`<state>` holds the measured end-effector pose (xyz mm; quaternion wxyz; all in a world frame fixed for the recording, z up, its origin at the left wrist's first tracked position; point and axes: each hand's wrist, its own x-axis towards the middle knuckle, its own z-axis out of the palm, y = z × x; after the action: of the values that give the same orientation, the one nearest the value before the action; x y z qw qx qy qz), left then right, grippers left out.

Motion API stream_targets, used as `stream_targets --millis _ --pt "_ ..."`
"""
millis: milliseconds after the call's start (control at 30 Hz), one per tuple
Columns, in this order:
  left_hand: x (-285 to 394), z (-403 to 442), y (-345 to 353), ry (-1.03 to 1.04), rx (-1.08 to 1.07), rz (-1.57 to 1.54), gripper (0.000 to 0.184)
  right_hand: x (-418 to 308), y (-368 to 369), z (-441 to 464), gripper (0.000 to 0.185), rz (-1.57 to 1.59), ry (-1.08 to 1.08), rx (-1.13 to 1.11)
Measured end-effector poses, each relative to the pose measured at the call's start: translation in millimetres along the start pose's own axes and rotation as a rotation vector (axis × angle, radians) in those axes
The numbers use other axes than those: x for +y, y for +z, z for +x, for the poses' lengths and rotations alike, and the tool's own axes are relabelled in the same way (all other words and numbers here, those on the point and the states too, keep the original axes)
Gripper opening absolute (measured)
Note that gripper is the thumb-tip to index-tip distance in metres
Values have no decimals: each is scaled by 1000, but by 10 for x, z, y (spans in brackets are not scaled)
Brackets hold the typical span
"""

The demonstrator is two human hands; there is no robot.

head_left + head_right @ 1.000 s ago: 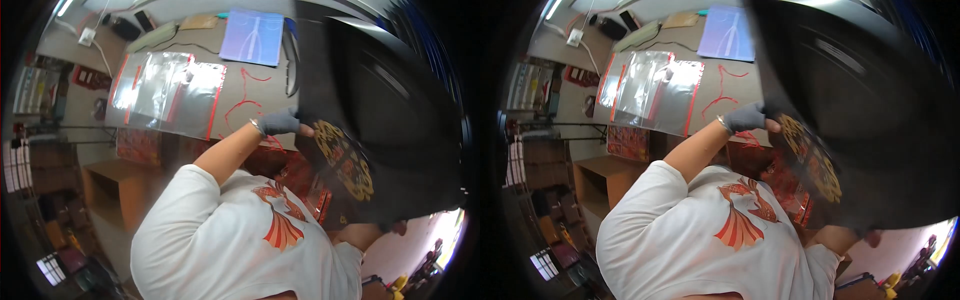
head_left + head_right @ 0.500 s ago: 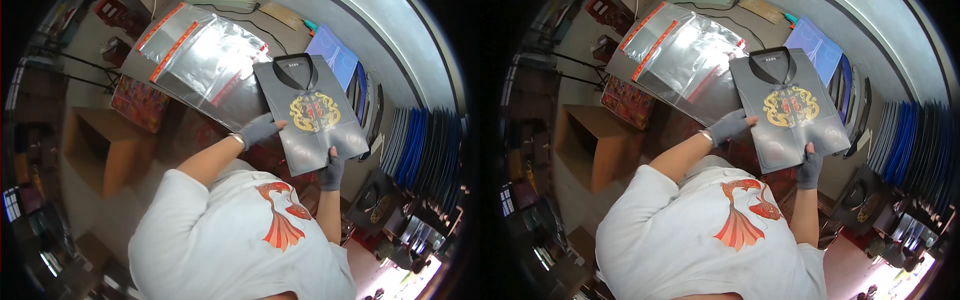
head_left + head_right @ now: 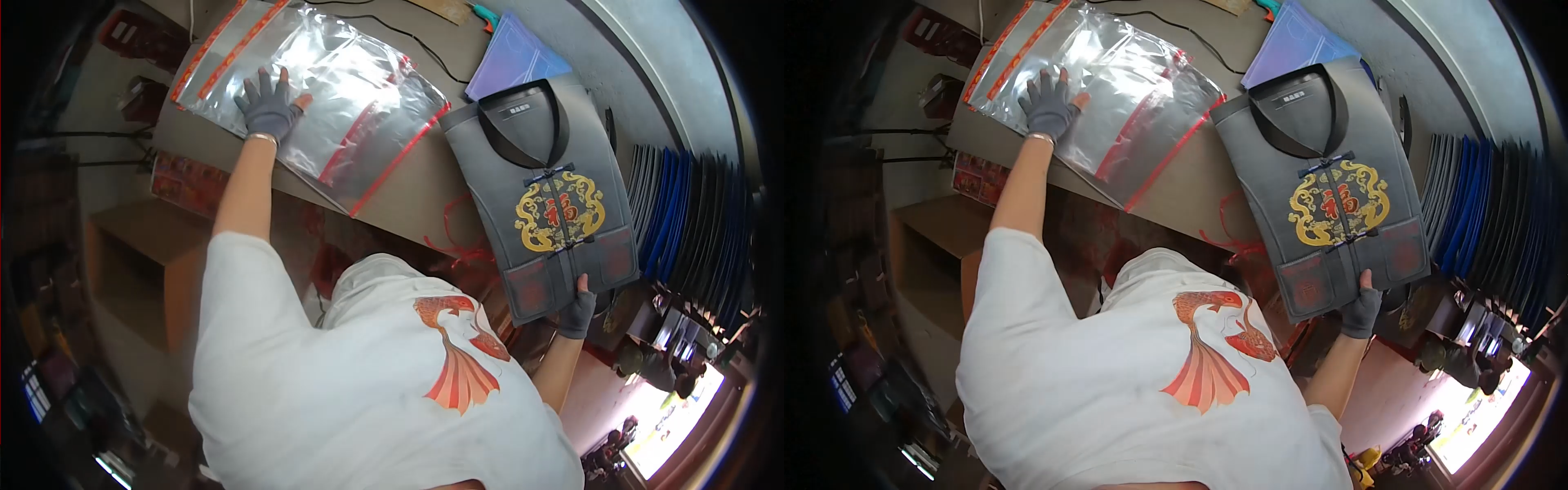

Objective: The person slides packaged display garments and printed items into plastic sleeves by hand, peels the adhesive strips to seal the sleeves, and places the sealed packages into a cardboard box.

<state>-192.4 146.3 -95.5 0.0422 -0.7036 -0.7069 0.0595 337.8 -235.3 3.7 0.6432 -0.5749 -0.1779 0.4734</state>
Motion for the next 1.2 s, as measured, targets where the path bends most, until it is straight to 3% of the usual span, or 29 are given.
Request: stream_targets --millis 67,100,167,233,333,400,533,600,667,733,767,800,867,900,967,1067,1133,1200 --pt "68 144 -81 98 126 -42 80 -37 81 17 50 -44 -19 27" --pt "158 119 -70 204 351 -122 74 -45 121 30 49 -87 -40 50" --pt "550 -288 -662 195 -130 -600 57 -56 108 76 49 -56 -12 38" --pt "843 -867 -772 177 -265 -651 47 -68 49 107 49 -21 23 24" --pt "902 -1334 -223 179 -284 -688 37 -81 -39 220 50 -83 25 10" --pt "860 -1430 -31 99 -174 -961 25 -106 -46 279 50 -31 74 -18" --pt "812 -1354 -130 107 -235 -920 16 -125 -66 382 48 -93 -2 -75" --pt "810 -1323 -177 -53 -573 -1037 19 -109 -96 416 45 -128 -38 -108" --pt "774 -1275 -112 36 -517 -986 17 -17 -16 435 43 -106 -4 -113" --pt "661 -1100 57 -162 -728 -1128 18 79 228 469 42 -93 32 -111" --pt "535 -978 420 -91 -543 -1010 21 128 368 455 40 -185 -20 -97" --pt "469 -988 436 -92 -546 -1007 21 152 464 426 39 -276 -73 -83" --pt "412 -1042 293 -373 -360 -1445 28 56 527 340 38 -403 -43 -59" --pt "431 -1098 201 -371 -363 -1449 28 30 518 287 39 -438 -34 -3" --pt "694 -1272 -298 -226 -177 -800 31 -127 403 235 40 -471 -24 52" --pt "715 -1357 -315 -165 -136 -937 30 -468 353 134 42 -243 -128 -10" --pt "649 -1320 -315 -134 -236 -979 30 -757 439 57 46 -199 200 -177" --pt "596 -1294 -349 -101 -337 -1017 30 -737 597 80 48 -209 221 -217"
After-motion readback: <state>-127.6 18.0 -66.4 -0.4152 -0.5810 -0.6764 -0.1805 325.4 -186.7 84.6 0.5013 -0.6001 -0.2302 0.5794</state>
